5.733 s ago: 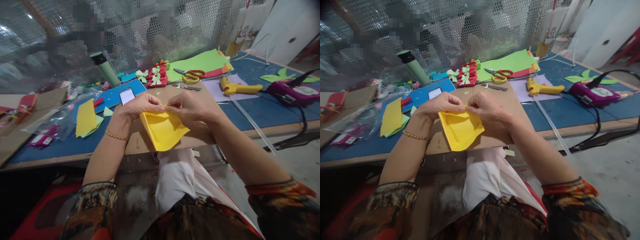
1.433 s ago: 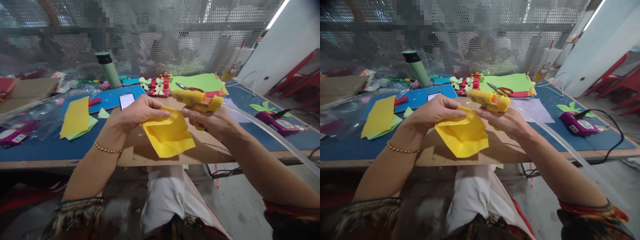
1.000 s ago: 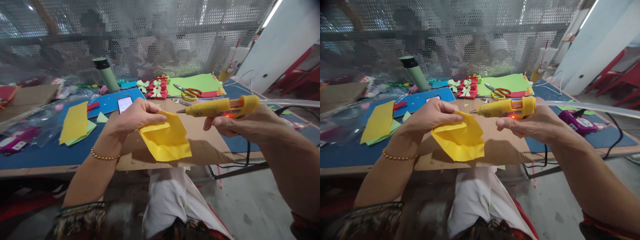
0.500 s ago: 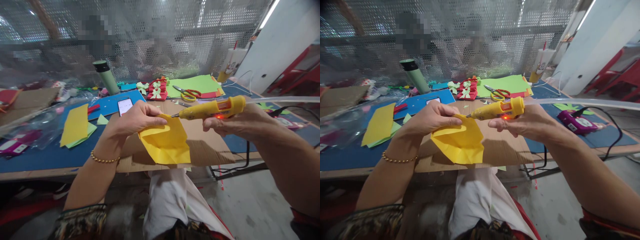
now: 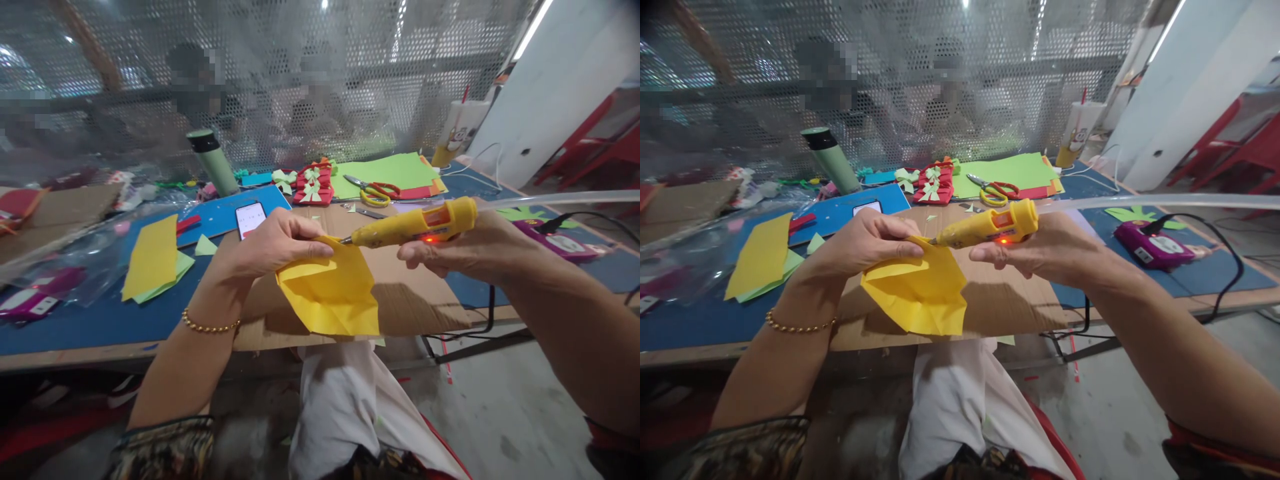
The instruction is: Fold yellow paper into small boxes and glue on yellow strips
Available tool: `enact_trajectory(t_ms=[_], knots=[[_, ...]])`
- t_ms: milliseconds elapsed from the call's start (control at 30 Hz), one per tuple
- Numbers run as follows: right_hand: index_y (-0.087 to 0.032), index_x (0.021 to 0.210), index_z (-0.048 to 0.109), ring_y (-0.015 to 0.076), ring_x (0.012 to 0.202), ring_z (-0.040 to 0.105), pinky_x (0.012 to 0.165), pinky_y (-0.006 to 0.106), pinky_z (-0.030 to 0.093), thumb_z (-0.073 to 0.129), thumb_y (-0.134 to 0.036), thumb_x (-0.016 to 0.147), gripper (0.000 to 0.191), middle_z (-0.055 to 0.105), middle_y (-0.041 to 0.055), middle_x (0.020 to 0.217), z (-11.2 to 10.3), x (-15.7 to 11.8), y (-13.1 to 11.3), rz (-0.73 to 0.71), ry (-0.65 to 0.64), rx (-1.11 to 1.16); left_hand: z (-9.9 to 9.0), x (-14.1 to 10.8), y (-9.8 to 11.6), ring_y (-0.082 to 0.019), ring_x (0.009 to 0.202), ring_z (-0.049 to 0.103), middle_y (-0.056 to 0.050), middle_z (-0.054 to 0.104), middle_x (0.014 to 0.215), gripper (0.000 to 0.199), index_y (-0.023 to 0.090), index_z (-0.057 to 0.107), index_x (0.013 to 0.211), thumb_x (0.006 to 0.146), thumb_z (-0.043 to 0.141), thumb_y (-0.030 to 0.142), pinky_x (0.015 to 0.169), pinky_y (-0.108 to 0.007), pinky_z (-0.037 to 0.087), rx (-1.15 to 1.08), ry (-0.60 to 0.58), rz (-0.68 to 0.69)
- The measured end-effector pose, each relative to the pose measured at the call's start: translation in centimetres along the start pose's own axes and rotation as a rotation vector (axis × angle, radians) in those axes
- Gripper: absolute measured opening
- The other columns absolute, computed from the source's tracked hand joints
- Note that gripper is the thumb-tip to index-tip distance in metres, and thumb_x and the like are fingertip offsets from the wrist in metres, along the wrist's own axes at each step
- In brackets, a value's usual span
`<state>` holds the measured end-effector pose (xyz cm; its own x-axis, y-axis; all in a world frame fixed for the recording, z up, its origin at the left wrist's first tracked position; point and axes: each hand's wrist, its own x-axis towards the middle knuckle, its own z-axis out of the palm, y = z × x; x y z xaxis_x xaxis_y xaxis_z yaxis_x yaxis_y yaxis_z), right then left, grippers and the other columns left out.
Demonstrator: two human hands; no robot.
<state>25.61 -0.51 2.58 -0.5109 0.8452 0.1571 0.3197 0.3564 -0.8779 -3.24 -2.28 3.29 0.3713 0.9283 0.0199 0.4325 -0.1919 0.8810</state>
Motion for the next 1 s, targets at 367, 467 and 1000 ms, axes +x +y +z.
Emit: enact_trajectory(t_ms=[367, 467, 1000], knots=[[-0.021, 0.074, 0.076, 0.0123, 0.051, 0.053, 0.038, 0.025, 0.031, 0.09, -0.081, 0.065, 0.062, 0.055, -0.0009, 0.057, 0.4, -0.2, -0.2, 0.093, 0.014, -0.057, 0.0, 0.0, -0.1, -0.018, 0.079, 0.074, -0.005, 0.082, 0.088, 0.019, 0.019, 0.085, 0.078, 0.075, 0.084, 0.038, 0.063, -0.022, 0.055, 0.012, -0.009, 0.014], [-0.02, 0.077, 0.078, 0.0112, 0.049, 0.05, 0.038, 0.025, 0.032, 0.091, -0.08, 0.064, 0.062, 0.056, -0.0009, 0.058, 0.4, -0.3, -0.1, 0.127, 0.029, -0.068, 0.0, 0.0, -0.1, -0.018, 0.078, 0.074, -0.005, 0.081, 0.086, 0.019, 0.019, 0.085, 0.077, 0.075, 0.085, 0.038, 0.063, -0.022, 0.055, 0.016, -0.002, 0.025], [-0.022, 0.072, 0.076, 0.0111, 0.046, 0.047, 0.037, 0.026, 0.035, 0.092, -0.076, 0.067, 0.056, 0.054, -0.0009, 0.056, 0.1, -0.1, 0.8, 0.155, 0.009, -0.083, 0.0, 0.0, -0.1, -0.018, 0.078, 0.073, -0.005, 0.081, 0.086, 0.017, 0.019, 0.085, 0.075, 0.076, 0.085, 0.036, 0.062, -0.022, 0.055, 0.017, 0.0, 0.028]])
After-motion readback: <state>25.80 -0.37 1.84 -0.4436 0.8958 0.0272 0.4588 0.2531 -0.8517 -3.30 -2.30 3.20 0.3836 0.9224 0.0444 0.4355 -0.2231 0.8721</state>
